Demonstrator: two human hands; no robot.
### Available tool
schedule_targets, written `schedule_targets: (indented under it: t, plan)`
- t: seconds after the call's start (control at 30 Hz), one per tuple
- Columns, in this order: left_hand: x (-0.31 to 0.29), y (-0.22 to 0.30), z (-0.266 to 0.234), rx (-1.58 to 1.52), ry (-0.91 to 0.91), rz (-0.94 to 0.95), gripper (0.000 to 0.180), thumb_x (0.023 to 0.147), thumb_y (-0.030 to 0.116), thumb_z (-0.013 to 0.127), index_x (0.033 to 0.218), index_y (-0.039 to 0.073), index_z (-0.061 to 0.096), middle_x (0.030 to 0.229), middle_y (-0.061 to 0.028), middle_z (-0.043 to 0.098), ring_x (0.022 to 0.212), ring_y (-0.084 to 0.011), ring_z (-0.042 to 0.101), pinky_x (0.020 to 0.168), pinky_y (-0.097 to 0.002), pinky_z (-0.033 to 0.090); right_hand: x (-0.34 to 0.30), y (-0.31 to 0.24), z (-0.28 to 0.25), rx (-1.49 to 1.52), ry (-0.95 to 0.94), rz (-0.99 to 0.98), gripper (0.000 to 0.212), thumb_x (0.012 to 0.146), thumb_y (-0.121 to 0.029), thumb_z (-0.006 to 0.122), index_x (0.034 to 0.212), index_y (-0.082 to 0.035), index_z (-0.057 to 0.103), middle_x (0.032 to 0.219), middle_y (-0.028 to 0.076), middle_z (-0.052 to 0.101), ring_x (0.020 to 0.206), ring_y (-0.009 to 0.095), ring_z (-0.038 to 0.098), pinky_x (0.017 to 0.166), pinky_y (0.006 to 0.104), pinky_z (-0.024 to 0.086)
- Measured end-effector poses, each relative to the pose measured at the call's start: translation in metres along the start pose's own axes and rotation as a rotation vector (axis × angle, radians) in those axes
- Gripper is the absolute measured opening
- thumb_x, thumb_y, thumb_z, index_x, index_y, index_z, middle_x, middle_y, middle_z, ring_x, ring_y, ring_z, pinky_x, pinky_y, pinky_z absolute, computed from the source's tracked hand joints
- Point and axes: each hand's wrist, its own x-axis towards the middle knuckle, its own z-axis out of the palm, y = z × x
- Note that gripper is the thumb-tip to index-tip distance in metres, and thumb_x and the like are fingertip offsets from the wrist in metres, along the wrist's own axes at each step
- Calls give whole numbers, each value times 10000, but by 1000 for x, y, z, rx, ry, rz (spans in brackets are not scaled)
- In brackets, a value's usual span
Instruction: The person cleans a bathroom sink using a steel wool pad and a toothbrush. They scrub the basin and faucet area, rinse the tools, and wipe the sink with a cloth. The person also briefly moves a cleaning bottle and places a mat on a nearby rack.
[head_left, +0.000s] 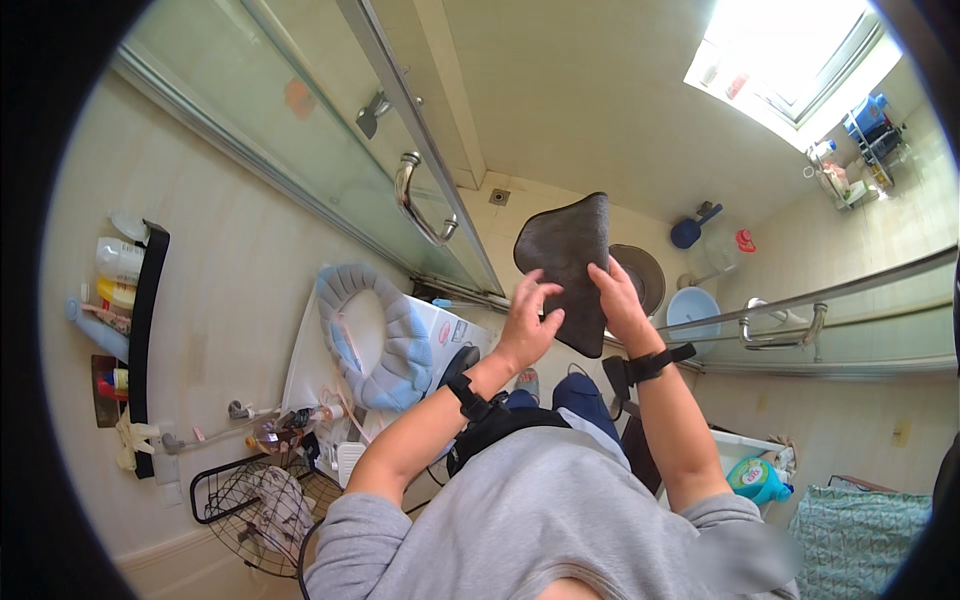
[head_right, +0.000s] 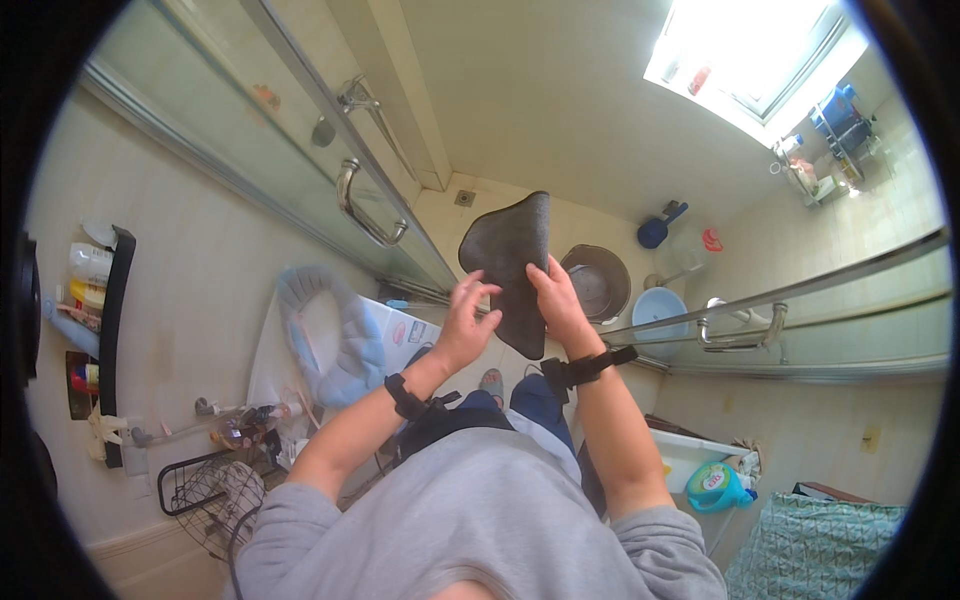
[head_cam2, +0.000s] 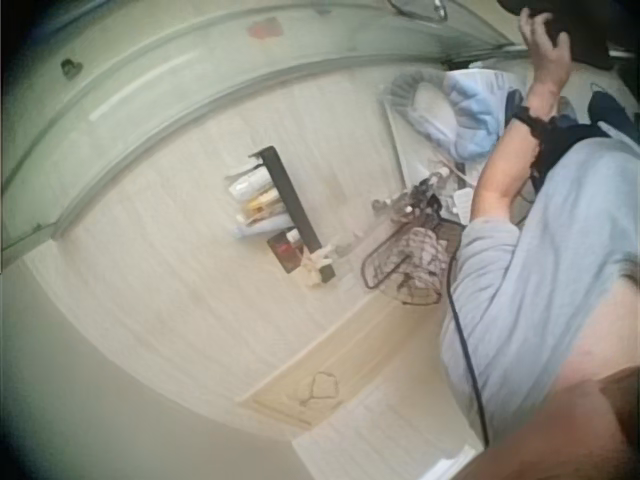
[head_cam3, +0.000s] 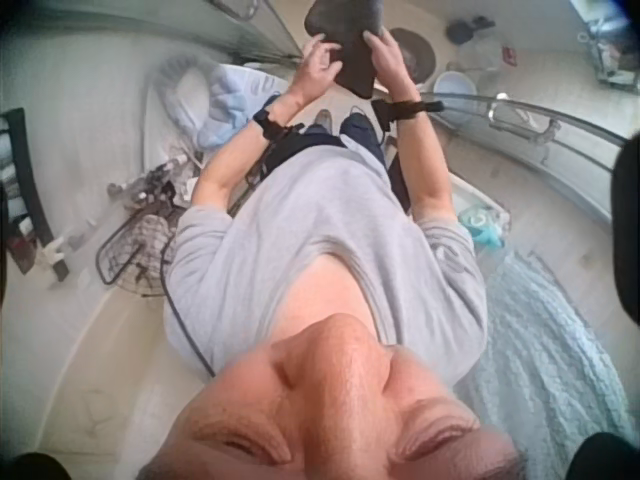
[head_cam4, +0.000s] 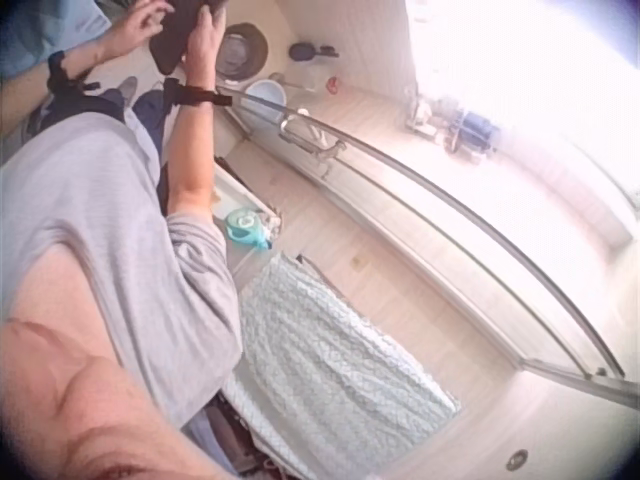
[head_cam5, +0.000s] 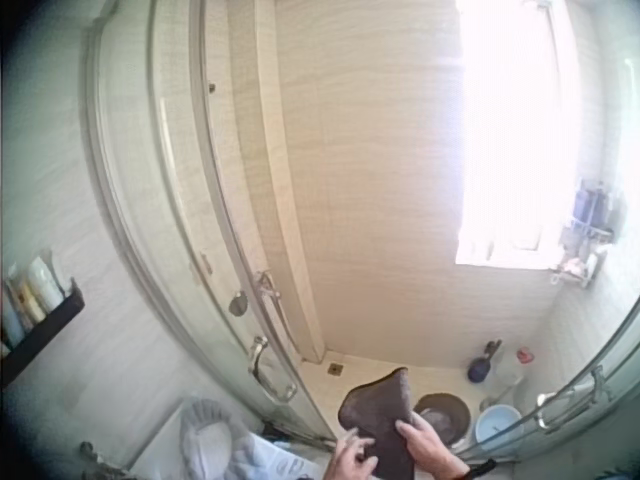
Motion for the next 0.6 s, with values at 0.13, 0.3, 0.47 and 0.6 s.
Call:
schedule_targets:
  t: [0.13,0.3,0.47,0.6]
  plan:
    - [40,-29,-3,-405,16,-600,537,1010,404,695,1444,125,549,1363,-137,564,1170,-286,559,1070,-443,451,41,-28,-5,23,-123,79,386,1126,-198,544,1474,-33,564,1318,82,709,1150,210,702,976,375,586]
    - [91,-46,-2,-889,-56,-1116,598,1054,604,579,1425,135,547,1272,-25,622,1071,-205,608,953,-402,493,105,-64,1,42,-209,193,408,1133,-236,539,1489,-37,553,1338,95,701,1168,225,700,996,380,583]
    - [135,-66,13,-1174,60,-988,375,1107,356,590,1313,51,661,1120,-71,743,925,-189,700,823,-346,571,187,-92,1,-12,-287,272,406,1135,-269,545,1467,-36,564,1317,105,704,1133,223,703,980,378,585]
    - [173,-79,20,-1379,216,-1024,290,1096,189,611,1270,-32,681,1201,-103,751,1075,-230,723,954,-387,586,258,-103,-7,-235,-313,264,423,1138,-283,541,1463,-13,558,1292,98,703,1136,203,685,997,358,559]
